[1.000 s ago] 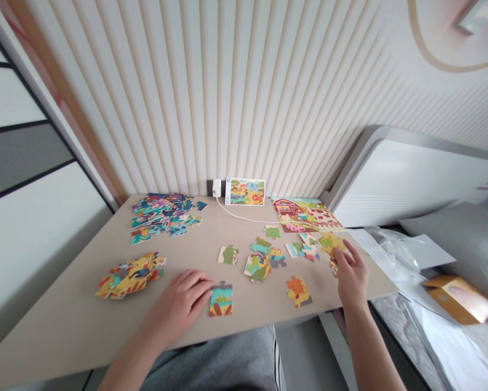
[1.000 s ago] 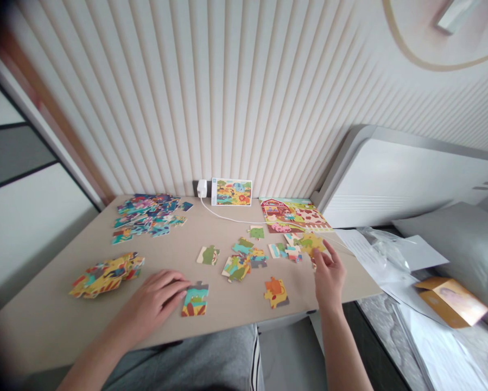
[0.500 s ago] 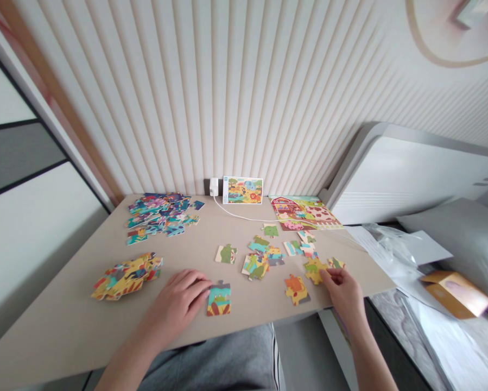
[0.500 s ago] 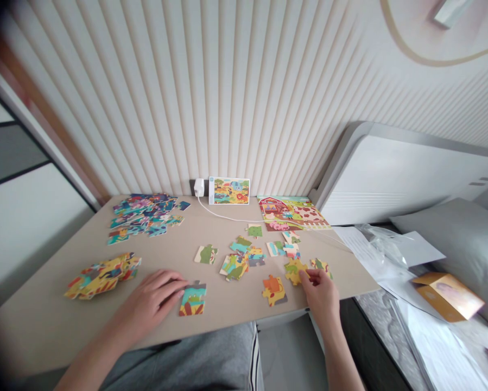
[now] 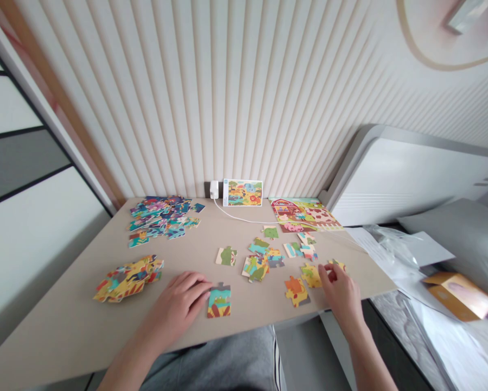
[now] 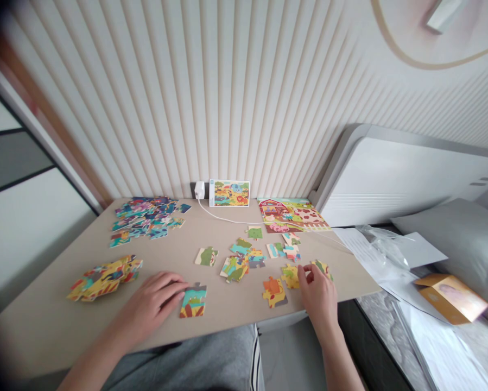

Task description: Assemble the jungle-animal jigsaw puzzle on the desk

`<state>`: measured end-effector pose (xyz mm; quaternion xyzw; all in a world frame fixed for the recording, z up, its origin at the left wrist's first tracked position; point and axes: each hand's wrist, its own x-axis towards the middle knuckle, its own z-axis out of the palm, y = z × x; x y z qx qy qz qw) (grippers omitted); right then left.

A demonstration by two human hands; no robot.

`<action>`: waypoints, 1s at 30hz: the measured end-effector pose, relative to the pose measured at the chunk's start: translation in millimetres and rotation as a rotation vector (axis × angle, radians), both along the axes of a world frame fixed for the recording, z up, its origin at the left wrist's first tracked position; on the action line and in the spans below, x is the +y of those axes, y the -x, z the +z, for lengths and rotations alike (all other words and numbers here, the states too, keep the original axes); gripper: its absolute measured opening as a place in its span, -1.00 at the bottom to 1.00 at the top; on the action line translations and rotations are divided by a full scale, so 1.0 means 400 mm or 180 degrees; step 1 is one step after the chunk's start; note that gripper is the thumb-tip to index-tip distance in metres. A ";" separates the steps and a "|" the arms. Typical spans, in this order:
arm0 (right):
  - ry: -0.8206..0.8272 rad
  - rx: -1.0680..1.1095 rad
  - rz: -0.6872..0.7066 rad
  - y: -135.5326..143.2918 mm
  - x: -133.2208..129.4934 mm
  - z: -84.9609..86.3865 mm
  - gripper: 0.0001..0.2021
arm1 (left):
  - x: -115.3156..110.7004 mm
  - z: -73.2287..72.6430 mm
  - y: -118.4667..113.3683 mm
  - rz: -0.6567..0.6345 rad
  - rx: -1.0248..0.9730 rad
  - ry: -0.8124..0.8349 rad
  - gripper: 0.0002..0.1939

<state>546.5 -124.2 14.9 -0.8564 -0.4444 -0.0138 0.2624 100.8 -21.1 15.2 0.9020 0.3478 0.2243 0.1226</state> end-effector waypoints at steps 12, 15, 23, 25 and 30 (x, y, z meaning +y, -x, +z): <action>0.0494 -0.0618 0.0597 -0.051 0.165 0.019 -0.44 | 0.000 -0.001 0.000 -0.0009 0.0052 0.0041 -0.73; 0.0550 -0.0584 0.0575 -0.062 0.162 0.015 -0.43 | -0.001 0.000 -0.001 0.0002 0.0045 0.0031 -0.74; 0.0016 -0.0653 0.0980 0.022 0.119 0.044 -0.61 | -0.002 0.006 -0.004 0.0021 0.0035 0.0042 -0.74; -0.0182 -0.0441 0.1709 0.107 0.116 0.056 -0.65 | -0.001 0.006 -0.004 0.0024 0.0026 0.0059 -0.74; -0.0066 -0.0261 0.2699 0.306 0.114 0.063 -0.55 | -0.003 0.007 -0.005 0.0046 0.0014 0.0082 -0.75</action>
